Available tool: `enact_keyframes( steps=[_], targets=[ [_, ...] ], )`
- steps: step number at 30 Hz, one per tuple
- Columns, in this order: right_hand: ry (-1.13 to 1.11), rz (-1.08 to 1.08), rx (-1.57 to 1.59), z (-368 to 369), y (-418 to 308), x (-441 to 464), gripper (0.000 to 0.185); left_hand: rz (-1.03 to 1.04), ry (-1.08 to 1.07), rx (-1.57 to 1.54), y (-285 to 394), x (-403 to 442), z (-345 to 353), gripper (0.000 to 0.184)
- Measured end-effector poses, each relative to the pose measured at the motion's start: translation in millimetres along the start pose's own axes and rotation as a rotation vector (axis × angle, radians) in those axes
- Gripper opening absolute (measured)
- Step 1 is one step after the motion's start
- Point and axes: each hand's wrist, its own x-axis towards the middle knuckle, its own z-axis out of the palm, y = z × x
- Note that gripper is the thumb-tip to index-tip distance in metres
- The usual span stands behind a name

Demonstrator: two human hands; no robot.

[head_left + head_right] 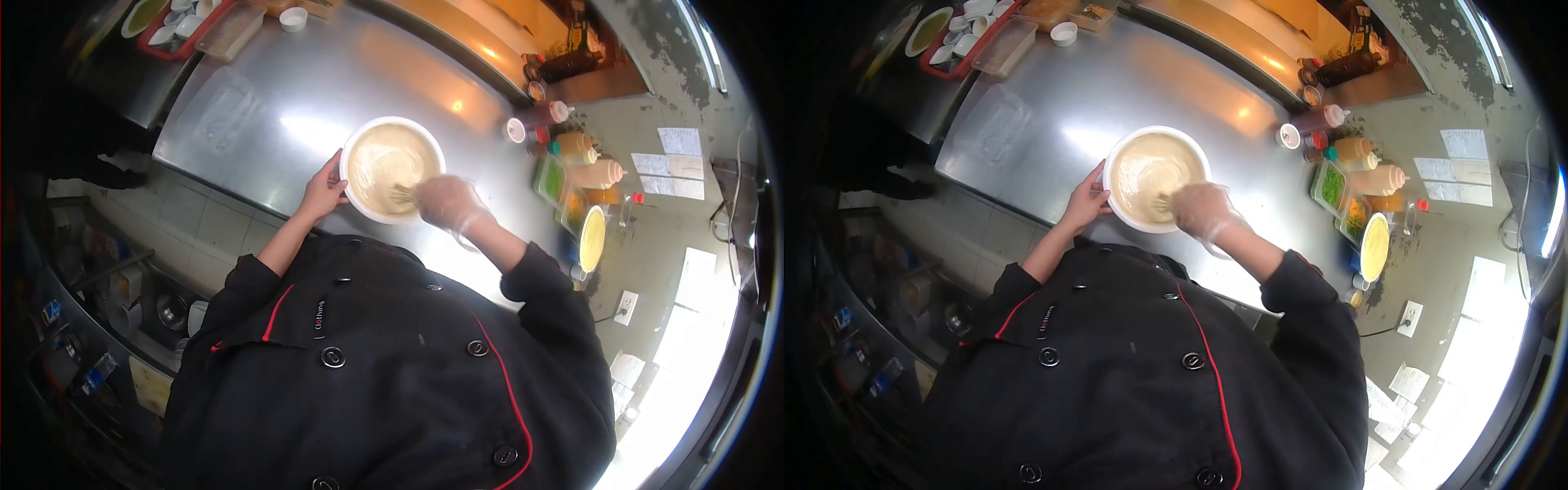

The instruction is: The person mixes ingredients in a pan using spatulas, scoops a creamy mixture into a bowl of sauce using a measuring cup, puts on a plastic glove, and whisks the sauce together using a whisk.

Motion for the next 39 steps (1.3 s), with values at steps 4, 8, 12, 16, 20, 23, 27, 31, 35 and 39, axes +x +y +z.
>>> enact_keyframes(
  steps=[4,8,12,16,20,23,27,31,35,39],
  targets=[
    [0.339,0.017,0.09,31.0,28.6,41.0,0.019,0.01,-0.046,-0.01,-4.1,3.5,-5.2,0.065],
    [0.019,0.125,0.039,-3.7,9.6,-1.4,0.02,-0.011,-0.066,-0.065,-3.7,5.2,-7.6,0.064],
    [0.037,0.024,0.088,-17.3,-22.0,3.4,0.019,-0.006,-0.083,-0.081,-4.5,5.3,-8.5,0.064],
    [0.348,0.129,0.151,27.5,31.3,63.6,0.017,-0.006,-0.108,-0.108,-6.6,5.9,-9.6,0.065],
    [0.152,0.146,0.065,15.6,20.8,18.4,0.017,0.001,-0.112,-0.109,-4.3,4.8,-8.7,0.066],
    [0.067,0.049,0.086,-6.9,-13.4,-1.8,0.019,0.032,-0.135,-0.099,-16.3,8.8,-8.4,0.065],
    [0.084,0.114,0.096,19.9,12.9,53.0,0.018,0.119,-0.123,-0.089,-37.7,23.9,-6.1,0.06],
    [0.114,0.33,0.154,0.4,32.4,53.0,0.023,0.125,-0.074,0.1,-36.4,24.5,-9.2,0.068],
    [0.239,0.355,0.067,-30.7,19.0,64.4,0.02,0.094,-0.063,0.181,-10.0,10.8,-10.8,0.065],
    [0.336,0.244,-0.079,-58.3,-24.3,61.3,0.017,-0.01,-0.106,0.17,10.7,-1.3,-9.7,0.053]
  ],
)
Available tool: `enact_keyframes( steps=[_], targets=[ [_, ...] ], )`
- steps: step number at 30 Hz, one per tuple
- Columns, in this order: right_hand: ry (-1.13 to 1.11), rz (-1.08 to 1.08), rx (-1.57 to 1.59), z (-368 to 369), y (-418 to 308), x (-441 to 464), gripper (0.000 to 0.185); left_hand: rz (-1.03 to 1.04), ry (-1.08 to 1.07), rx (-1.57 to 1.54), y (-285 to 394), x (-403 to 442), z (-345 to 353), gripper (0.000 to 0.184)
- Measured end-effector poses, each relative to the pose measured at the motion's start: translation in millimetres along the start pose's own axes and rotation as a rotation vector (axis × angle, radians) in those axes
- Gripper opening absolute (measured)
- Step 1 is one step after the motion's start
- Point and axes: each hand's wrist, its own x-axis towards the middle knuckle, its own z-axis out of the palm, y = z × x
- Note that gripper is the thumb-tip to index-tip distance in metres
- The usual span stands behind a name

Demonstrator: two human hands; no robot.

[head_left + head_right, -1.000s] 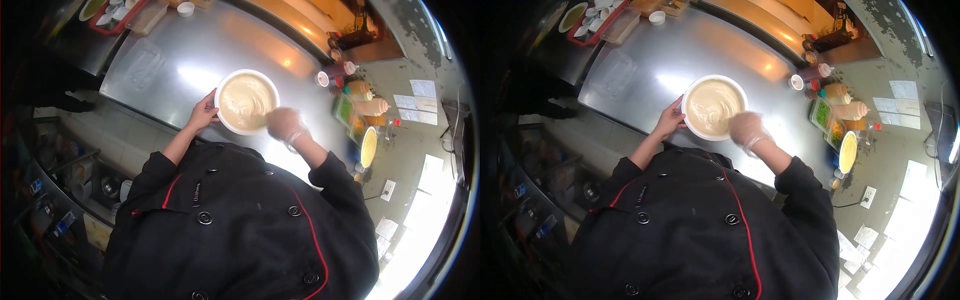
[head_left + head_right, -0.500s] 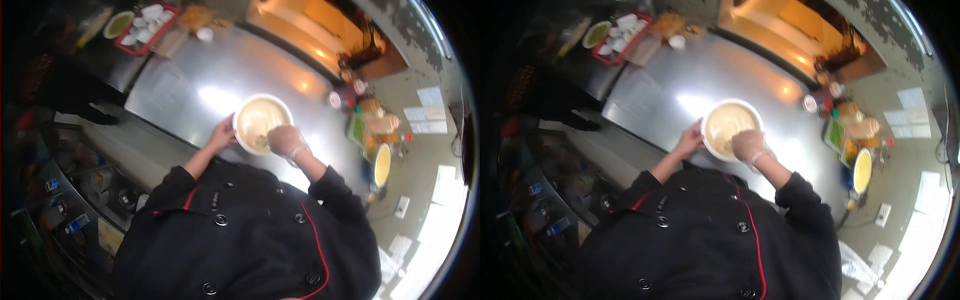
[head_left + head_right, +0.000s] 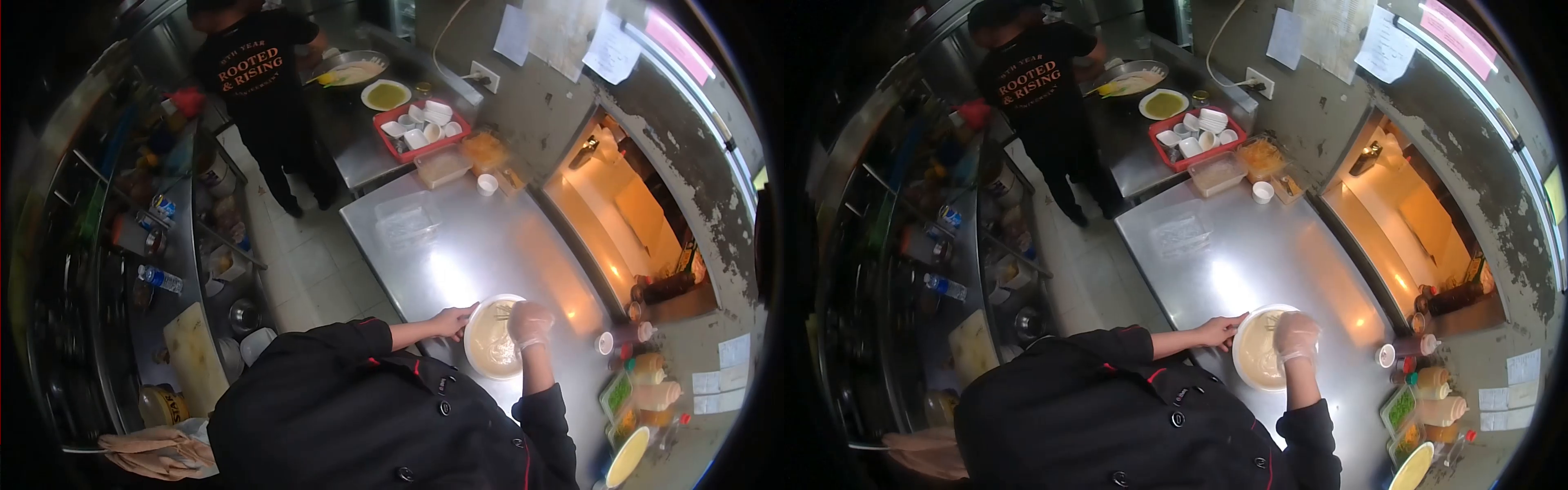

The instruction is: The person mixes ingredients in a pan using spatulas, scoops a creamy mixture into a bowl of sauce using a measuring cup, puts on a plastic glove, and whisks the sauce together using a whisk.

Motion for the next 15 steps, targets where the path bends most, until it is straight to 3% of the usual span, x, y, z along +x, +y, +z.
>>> enact_keyframes(
  steps=[1,5,8,12,15],
  targets=[
    [-0.001,-0.076,0.002,-9.5,-9.6,-7.9,0.019,0.015,0.01,-0.021,-9.3,8.1,0.0,0.044],
    [-0.074,-0.25,-0.096,-15.6,-28.7,-43.7,0.017,-0.007,0.026,-0.07,-7.1,12.9,-0.1,0.042],
    [-0.195,-0.397,-0.074,20.5,-4.0,-64.1,0.019,-0.005,0.02,-0.101,-4.6,7.8,0.6,0.045],
    [-0.223,-0.21,-0.041,58.3,55.3,-67.5,0.019,0.027,0.007,-0.078,-11.3,7.9,1.0,0.054],
    [-0.251,-0.246,-0.018,38.4,45.4,-66.3,0.02,0.026,0.003,-0.069,-11.3,8.3,2.5,0.057]
  ],
)
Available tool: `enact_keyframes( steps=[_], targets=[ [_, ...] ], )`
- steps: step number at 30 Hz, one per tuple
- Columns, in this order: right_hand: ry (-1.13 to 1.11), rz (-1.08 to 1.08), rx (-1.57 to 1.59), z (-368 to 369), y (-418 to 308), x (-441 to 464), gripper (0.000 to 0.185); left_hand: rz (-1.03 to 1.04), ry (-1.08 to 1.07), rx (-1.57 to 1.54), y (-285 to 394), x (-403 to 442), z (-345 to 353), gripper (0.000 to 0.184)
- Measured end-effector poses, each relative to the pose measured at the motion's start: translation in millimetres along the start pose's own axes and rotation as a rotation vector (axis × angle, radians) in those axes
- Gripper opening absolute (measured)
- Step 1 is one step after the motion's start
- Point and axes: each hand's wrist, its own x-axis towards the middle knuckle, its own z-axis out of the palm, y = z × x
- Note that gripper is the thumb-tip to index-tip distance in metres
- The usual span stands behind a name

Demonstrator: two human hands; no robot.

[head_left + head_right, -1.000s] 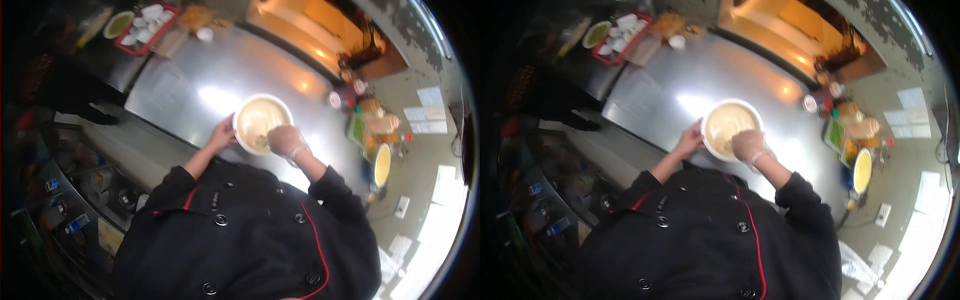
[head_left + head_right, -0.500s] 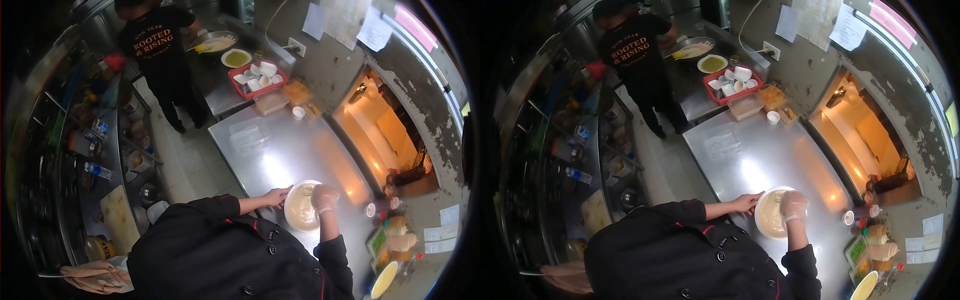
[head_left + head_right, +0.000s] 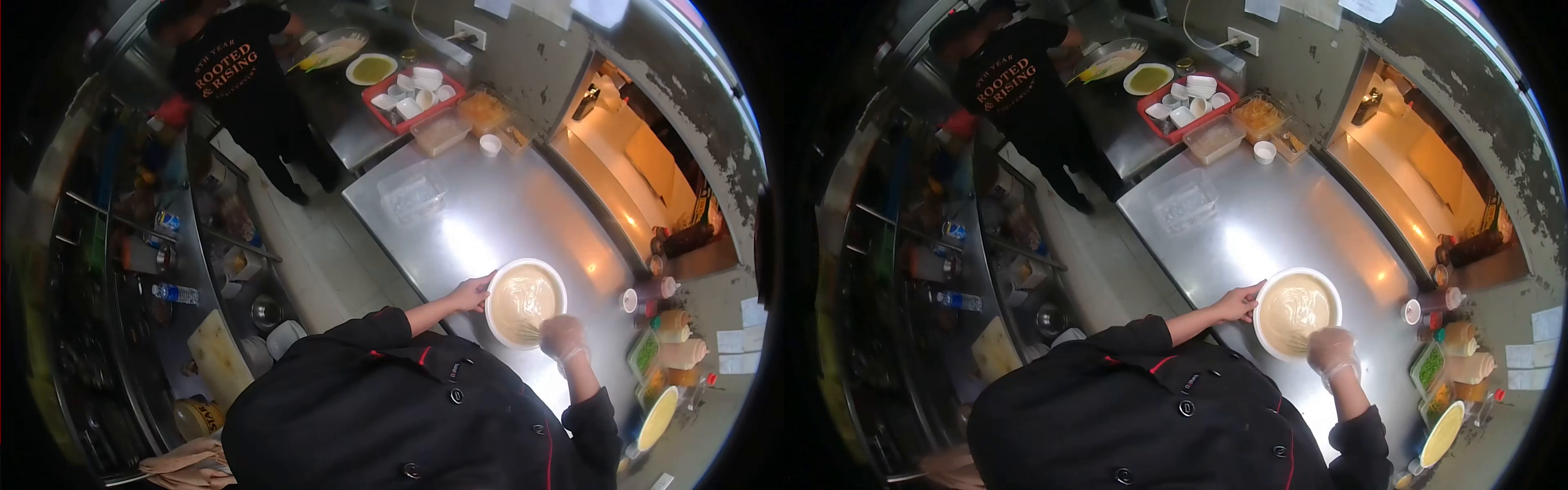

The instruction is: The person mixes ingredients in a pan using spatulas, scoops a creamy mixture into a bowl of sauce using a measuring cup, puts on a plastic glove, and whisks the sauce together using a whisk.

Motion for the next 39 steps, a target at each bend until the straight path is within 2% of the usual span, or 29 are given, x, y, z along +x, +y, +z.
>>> enact_keyframes(
  steps=[2,6,9,13,15,17,20,23,27,28,31,35,36,39],
  targets=[
    [0.015,-0.032,0.023,-8.5,-16.6,10.2,0.019,0.001,0.003,0.019,3.1,0.3,-2.7,0.058],
    [0.277,0.046,0.134,21.3,8.8,56.0,0.018,0.052,0.038,0.04,-1.4,0.0,-1.3,0.057],
    [0.391,0.129,0.166,38.7,30.6,35.2,0.015,0.089,0.07,-0.013,-15.6,9.8,6.5,0.056],
    [0.136,0.117,0.105,22.7,-5.9,-3.1,0.014,0.077,0.126,0.047,-14.5,7.8,7.1,0.057],
    [0.084,0.058,0.208,9.5,-20.3,5.9,0.015,0.051,0.095,0.01,-17.0,8.8,4.8,0.058],
    [0.228,0.166,0.229,15.2,-17.2,28.0,0.014,0.026,0.064,-0.011,-14.6,8.8,3.3,0.058],
    [0.306,0.286,0.295,32.1,16.0,29.8,0.014,0.0,0.045,-0.003,-7.8,0.8,2.7,0.057],
    [0.096,0.38,0.274,36.0,-1.1,9.7,0.015,-0.003,0.047,-0.008,-0.8,1.4,4.5,0.057],
    [0.035,0.169,0.214,2.3,-8.5,5.8,0.018,0.008,0.075,-0.009,1.4,-1.2,7.9,0.057],
    [0.077,0.165,0.288,-3.7,0.0,11.7,0.016,0.004,0.081,0.002,1.7,-3.1,8.1,0.057],
    [0.248,0.27,0.384,8.3,3.1,30.5,0.016,-0.011,0.066,0.015,1.8,-0.4,5.7,0.058],
    [0.118,0.28,0.253,26.7,12.2,22.4,0.018,0.025,0.073,0.007,1.2,-0.7,5.0,0.058],
    [0.074,0.283,0.301,24.8,24.5,19.5,0.019,0.028,0.082,0.003,0.4,0.4,5.6,0.058],
    [0.087,0.332,0.285,4.0,45.3,21.0,0.019,0.032,0.086,0.017,-0.8,-0.5,6.8,0.06]
  ],
)
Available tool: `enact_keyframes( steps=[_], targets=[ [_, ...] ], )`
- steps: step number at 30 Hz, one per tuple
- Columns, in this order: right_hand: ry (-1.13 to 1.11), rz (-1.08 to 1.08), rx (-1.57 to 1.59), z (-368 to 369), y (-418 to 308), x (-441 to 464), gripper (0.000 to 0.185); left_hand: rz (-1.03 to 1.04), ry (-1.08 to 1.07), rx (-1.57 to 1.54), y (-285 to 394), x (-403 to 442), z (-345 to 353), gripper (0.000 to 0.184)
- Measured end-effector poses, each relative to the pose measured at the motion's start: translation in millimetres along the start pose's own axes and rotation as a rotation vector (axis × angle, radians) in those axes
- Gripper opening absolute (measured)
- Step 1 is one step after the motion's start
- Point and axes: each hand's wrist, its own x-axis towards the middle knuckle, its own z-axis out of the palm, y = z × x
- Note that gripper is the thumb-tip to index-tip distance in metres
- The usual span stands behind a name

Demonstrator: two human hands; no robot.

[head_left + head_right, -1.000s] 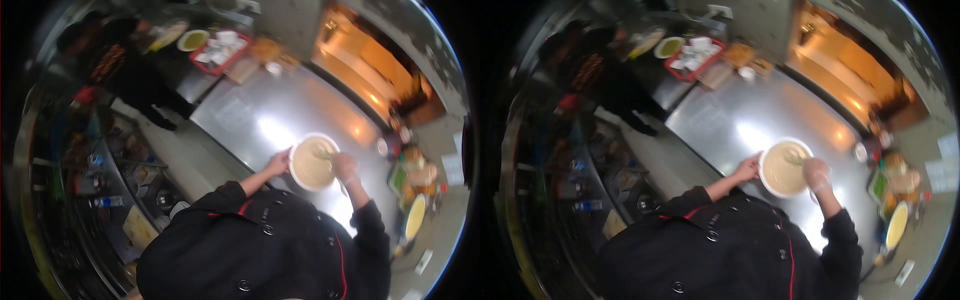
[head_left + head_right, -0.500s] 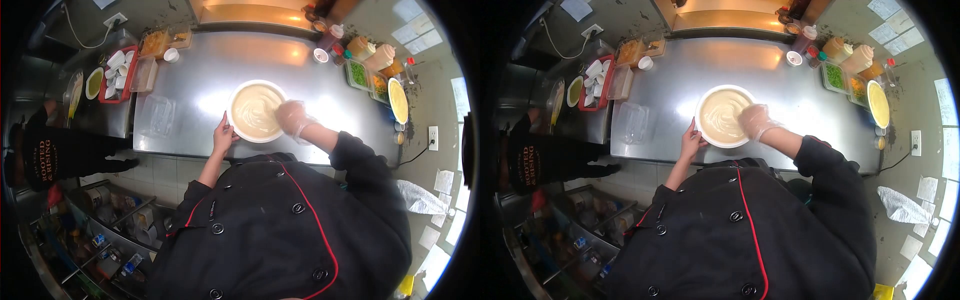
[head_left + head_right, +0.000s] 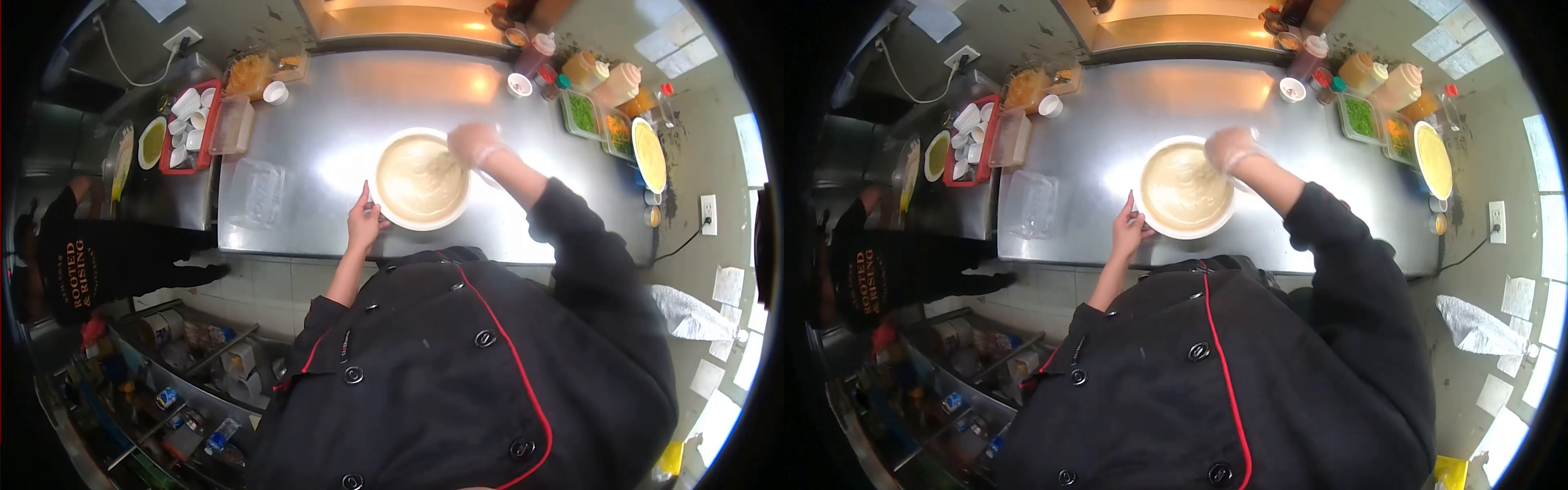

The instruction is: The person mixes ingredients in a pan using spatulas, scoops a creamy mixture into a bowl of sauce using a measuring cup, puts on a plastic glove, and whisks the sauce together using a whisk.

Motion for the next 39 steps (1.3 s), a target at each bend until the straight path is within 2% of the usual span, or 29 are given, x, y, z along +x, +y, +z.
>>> enact_keyframes(
  steps=[2,5,15,18,23,25,27,31,35,38,39],
  targets=[
    [0.016,0.044,-0.035,-6.6,-4.4,19.0,0.021,0.004,-0.011,0.007,-1.1,0.7,-0.8,0.06],
    [-0.011,0.002,-0.068,-28.2,-24.2,36.2,0.022,0.002,-0.022,0.002,0.4,3.5,-2.6,0.059],
    [0.006,-0.244,-0.368,-42.3,-102.9,74.3,0.026,0.009,-0.003,-0.028,2.3,-1.0,-0.3,0.058],
    [0.129,-0.396,-0.383,-39.1,-119.5,48.6,0.013,-0.008,-0.014,-0.037,0.4,1.3,-1.9,0.057],
    [0.206,-0.673,-0.291,6.5,-104.8,-6.0,0.01,-0.027,-0.064,-0.044,-8.8,8.1,-7.1,0.057],
    [0.154,-0.618,-0.29,23.9,-82.4,-29.6,0.01,0.003,-0.05,-0.105,-0.9,0.7,-3.2,0.057],
    [0.066,-0.432,-0.323,45.8,-52.9,-29.6,0.01,0.003,-0.033,-0.09,-0.8,0.2,-4.0,0.057],
    [0.09,-0.251,-0.211,18.1,-5.4,-9.6,0.013,0.003,-0.029,-0.046,-2.1,2.3,-2.7,0.057],
    [0.255,-0.123,-0.212,31.5,-37.7,-0.4,0.017,-0.007,-0.034,-0.049,-2.5,1.2,-2.6,0.058],
    [-0.048,-0.349,-0.115,39.5,-45.3,-21.3,0.018,-0.006,-0.03,-0.062,2.5,-0.7,-2.3,0.057],
    [-0.071,-0.351,-0.09,37.5,-35.1,-28.1,0.019,-0.004,-0.029,-0.059,2.5,-1.4,-2.3,0.057]
  ],
)
